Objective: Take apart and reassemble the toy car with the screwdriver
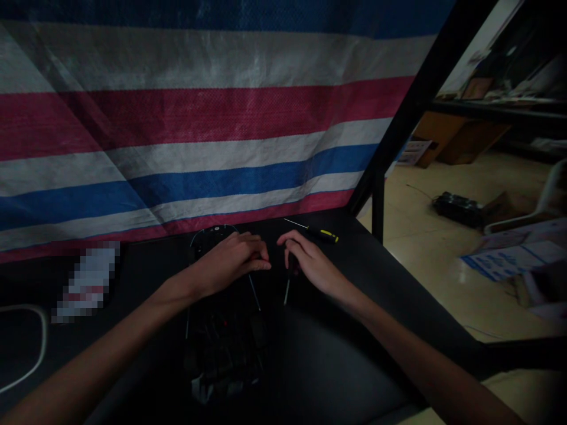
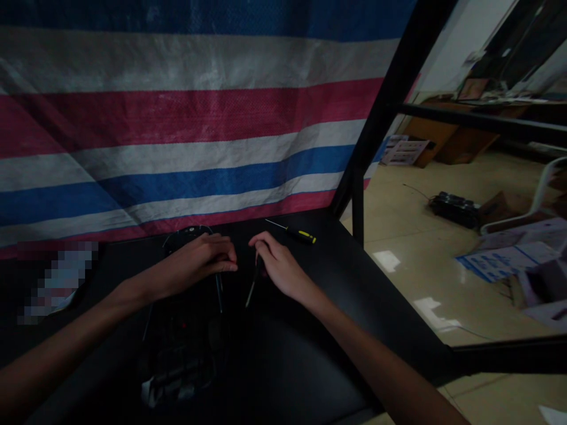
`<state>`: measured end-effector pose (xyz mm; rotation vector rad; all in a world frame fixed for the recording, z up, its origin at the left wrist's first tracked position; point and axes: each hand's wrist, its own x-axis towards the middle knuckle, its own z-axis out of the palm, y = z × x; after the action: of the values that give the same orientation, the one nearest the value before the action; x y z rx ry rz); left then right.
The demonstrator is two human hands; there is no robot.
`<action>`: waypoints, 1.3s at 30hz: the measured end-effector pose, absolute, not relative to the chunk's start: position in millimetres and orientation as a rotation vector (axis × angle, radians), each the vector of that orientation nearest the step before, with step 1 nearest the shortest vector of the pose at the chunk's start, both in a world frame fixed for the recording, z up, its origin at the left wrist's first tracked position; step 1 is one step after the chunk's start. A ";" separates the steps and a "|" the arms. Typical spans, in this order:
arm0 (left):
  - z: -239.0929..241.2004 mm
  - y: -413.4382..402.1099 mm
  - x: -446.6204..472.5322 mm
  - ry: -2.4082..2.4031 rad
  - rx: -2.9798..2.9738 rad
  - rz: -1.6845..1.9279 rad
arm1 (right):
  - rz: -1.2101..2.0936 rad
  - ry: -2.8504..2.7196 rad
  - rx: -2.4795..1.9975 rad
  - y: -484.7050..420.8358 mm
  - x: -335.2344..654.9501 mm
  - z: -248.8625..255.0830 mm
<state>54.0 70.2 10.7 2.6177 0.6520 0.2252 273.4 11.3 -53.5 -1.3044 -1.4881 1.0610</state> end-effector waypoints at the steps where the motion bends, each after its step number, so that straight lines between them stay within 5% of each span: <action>1: 9.8 68.7 57.6 0.639 2.636 0.219 | 1.023 -1.439 -1.325 15.8 280.6 -52.3; 10: -0.3 71.2 15.6 0.918 2.624 0.611 | 0.990 -1.292 -1.277 28.7 303.6 -44.4; 16: -35.9 63.4 -53.9 1.193 1.973 1.042 | 0.961 -1.380 -1.185 27.7 286.3 -22.9; 26: -69.4 42.1 -73.0 0.789 1.129 0.863 | 0.489 -2.323 -1.040 13.0 159.5 64.2; 39: -74.8 40.7 -72.9 0.712 1.202 0.920 | 0.555 -2.302 -0.911 24.0 130.5 39.9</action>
<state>-72.9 40.7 -74.8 1.2020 0.7122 0.9203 130.5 24.0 39.9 -0.9105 -2.3016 0.5553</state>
